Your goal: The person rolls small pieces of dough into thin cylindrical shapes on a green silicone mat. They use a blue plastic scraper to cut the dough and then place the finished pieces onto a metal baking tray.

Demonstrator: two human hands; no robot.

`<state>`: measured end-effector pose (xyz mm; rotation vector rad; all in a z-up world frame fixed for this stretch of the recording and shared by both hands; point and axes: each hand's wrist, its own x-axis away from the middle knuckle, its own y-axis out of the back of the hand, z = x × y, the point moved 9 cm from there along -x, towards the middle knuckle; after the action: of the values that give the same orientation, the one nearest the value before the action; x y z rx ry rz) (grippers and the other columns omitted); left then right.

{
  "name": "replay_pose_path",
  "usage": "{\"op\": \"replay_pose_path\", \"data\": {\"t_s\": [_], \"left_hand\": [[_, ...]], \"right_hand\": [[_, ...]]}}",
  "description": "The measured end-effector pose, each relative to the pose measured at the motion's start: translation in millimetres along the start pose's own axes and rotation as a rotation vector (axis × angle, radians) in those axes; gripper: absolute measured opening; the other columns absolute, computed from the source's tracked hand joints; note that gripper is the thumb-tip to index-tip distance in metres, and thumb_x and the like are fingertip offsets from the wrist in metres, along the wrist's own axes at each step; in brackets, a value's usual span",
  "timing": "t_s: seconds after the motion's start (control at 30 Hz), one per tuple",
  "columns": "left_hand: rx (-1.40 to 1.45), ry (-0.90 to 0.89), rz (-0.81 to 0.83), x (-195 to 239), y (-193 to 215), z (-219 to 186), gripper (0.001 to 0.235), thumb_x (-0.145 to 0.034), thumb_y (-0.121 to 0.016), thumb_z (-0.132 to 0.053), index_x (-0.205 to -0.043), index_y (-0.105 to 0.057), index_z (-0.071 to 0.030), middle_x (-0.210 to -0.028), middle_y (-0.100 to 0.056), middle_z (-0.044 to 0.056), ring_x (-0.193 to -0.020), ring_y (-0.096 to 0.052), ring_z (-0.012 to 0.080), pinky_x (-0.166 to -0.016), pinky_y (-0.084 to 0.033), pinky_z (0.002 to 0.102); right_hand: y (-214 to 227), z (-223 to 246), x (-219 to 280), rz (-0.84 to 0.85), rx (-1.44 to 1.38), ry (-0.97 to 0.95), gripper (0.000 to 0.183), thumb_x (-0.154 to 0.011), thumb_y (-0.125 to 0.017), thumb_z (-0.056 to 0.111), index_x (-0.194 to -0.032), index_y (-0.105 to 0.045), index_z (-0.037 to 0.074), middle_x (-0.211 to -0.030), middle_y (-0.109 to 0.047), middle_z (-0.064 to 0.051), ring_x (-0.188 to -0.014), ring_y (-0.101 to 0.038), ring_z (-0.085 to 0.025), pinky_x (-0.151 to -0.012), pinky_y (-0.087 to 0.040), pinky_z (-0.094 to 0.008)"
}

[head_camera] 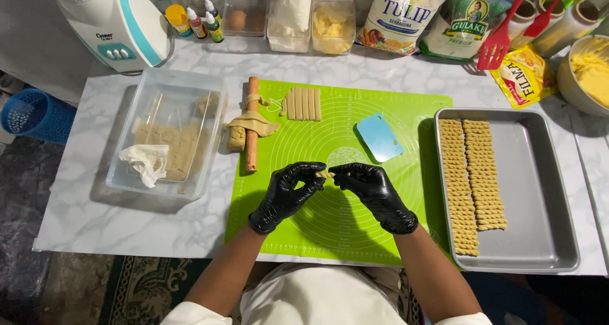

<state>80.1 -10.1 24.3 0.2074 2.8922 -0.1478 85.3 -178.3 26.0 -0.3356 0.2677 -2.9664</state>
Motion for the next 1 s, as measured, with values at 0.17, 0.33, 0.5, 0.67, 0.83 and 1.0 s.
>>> {"op": "replay_pose_path", "data": {"t_s": [0.17, 0.33, 0.5, 0.67, 0.83, 1.0], "left_hand": [[-0.101, -0.013, -0.031, -5, 6, -6, 0.018, -0.09, -0.078, -0.002, -0.108, -0.077, -0.003, -0.088, -0.08, 0.013, -0.075, -0.076, 0.0153, -0.076, -0.061, 0.034], [-0.271, -0.058, -0.109, -9, 25, -2, 0.018, -0.086, -0.083, -0.003, -0.103, -0.08, -0.007, -0.088, -0.08, 0.009, -0.077, -0.077, 0.0146, -0.079, -0.06, 0.03], [-0.418, -0.109, -0.114, -13, 31, -2, 0.019, -0.083, -0.086, -0.007, -0.101, -0.081, -0.012, -0.087, -0.08, 0.008, -0.077, -0.077, 0.0195, -0.078, -0.06, 0.033], [-0.547, -0.207, -0.108, -17, 35, 6, 0.015, -0.085, -0.085, -0.012, -0.099, -0.08, -0.014, -0.083, -0.079, 0.005, -0.078, -0.077, 0.0234, -0.079, -0.059, 0.033], [-0.78, -0.269, -0.14, -16, 37, 1, 0.014, -0.087, -0.084, -0.024, -0.1, -0.08, -0.025, -0.084, -0.078, -0.006, -0.08, -0.075, 0.0147, -0.082, -0.056, 0.027], [-0.881, -0.425, -0.132, -12, 32, -3, 0.005, -0.089, -0.08, -0.024, -0.094, -0.078, -0.025, -0.082, -0.075, -0.004, -0.08, -0.074, 0.0213, -0.084, -0.054, 0.033]], "right_hand": [[-2, 5, 1, 0.028, 0.012, -0.009, 0.02, -0.088, -0.072, -0.003, -0.107, -0.078, -0.006, -0.084, -0.076, -0.017, -0.074, -0.066, -0.017, -0.075, -0.056, -0.028], [-13, 21, -3, 0.046, -0.037, -0.003, 0.025, -0.088, -0.071, -0.004, -0.113, -0.076, -0.003, -0.091, -0.076, -0.015, -0.078, -0.069, -0.019, -0.081, -0.055, -0.029], [9, -8, -32, 0.051, 0.294, 0.106, 0.022, -0.085, -0.076, -0.005, -0.106, -0.075, 0.002, -0.094, -0.079, -0.014, -0.085, -0.074, -0.019, -0.084, -0.058, -0.034], [8, -25, -53, 0.021, 0.63, 0.365, 0.018, -0.083, -0.083, 0.008, -0.1, -0.076, 0.012, -0.079, -0.076, -0.006, -0.074, -0.071, -0.019, -0.076, -0.057, -0.035], [-2, -28, -59, 0.057, 0.781, 0.59, 0.005, -0.087, -0.079, 0.013, -0.089, -0.075, 0.015, -0.073, -0.075, -0.004, -0.072, -0.072, -0.026, -0.071, -0.057, -0.036], [-13, -26, -47, 0.046, 1.025, 0.922, 0.005, -0.094, -0.072, 0.013, -0.09, -0.073, 0.013, -0.082, -0.074, -0.007, -0.078, -0.071, -0.029, -0.073, -0.054, -0.036]]}}
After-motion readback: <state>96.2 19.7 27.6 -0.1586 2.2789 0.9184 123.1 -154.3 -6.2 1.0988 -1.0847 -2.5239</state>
